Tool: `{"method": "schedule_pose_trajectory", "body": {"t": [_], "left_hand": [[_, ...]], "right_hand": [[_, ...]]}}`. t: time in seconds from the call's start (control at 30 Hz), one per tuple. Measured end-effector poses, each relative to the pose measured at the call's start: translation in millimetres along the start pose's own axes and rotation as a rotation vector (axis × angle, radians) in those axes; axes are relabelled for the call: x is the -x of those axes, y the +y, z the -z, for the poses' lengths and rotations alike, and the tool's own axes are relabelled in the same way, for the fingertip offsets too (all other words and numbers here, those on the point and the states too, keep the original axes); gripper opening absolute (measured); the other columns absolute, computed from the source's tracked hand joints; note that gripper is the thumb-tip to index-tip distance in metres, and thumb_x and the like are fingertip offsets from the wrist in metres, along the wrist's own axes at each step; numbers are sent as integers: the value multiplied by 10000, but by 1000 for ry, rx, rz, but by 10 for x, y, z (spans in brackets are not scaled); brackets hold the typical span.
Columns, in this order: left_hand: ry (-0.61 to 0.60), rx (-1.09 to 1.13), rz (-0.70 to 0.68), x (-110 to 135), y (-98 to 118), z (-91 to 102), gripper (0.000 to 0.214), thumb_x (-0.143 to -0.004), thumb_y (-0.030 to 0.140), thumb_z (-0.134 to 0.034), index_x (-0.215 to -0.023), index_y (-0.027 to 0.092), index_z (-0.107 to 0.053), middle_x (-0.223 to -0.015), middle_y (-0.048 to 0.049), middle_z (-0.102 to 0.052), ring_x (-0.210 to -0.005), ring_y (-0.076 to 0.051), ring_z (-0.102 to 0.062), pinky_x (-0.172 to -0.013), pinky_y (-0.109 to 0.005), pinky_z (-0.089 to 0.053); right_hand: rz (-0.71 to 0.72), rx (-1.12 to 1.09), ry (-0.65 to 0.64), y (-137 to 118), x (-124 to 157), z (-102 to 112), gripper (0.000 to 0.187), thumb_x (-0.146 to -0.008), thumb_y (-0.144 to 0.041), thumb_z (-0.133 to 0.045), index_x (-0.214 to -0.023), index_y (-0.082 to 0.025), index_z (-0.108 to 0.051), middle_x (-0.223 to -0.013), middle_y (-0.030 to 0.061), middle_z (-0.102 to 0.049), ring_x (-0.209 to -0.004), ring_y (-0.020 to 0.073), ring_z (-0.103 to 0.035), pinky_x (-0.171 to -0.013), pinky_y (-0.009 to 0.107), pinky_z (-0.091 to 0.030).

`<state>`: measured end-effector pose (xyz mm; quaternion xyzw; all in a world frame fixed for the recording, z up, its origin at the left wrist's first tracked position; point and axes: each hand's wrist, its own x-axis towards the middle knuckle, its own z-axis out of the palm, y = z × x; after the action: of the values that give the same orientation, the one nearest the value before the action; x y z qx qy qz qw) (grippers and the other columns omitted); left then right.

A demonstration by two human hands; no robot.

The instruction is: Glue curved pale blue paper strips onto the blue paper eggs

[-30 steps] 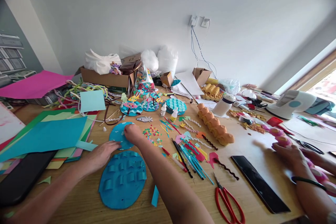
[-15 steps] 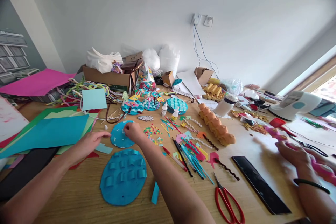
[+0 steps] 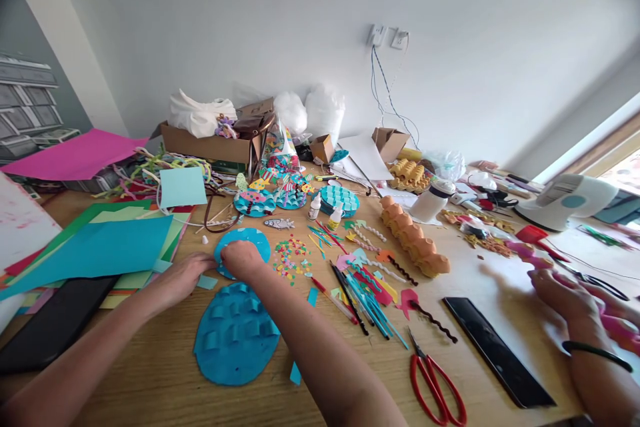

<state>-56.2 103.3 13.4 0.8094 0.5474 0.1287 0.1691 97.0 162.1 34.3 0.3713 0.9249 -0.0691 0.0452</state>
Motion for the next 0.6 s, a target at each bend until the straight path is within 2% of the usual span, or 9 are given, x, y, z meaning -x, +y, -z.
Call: {"method": "schedule_pose_trajectory", "body": {"t": [0.17, 0.37, 0.5, 0.6], "left_hand": [[-4, 19, -11, 23, 33, 39, 509, -670, -5, -357, -1029, 195, -658, -1144, -66, -633, -1111, -194, -532, -989, -332, -357], [-18, 24, -2, 39, 92, 66, 535, -663, 3, -360, -1060, 219, -647, -1149, -40, -637, -1109, -206, -537, -985, -350, -365], [-28, -9, 33, 46, 96, 47, 560, -666, -27, -344, -1098, 192, -626, -1184, -72, -613, -1133, -218, -523, -978, -356, -370], [-35, -43, 52, 59, 121, 45, 530, -694, -29, -350, -1098, 180, -622, -1191, -97, -600, -1130, -228, -523, -966, -362, -379]], "right_hand": [[1, 55, -53, -68, -7, 32, 213, -892, -294, -535, -1023, -138, -596, -1036, 55, -622, -905, 170, -611, -788, 371, -512], [-19, -14, -24, -92, -49, 5, 166, -897, -154, -497, -916, -95, -651, -989, 106, -666, -956, 203, -617, -811, 375, -498], [-119, -129, 0, -23, -109, -23, 202, -891, -293, -534, -927, -123, -637, -971, 59, -664, -913, 178, -625, -808, 382, -500], [-177, -258, 6, 105, -132, -76, 219, -888, -322, -538, -967, -133, -616, -972, 43, -644, -851, 159, -623, -751, 343, -518]]}}
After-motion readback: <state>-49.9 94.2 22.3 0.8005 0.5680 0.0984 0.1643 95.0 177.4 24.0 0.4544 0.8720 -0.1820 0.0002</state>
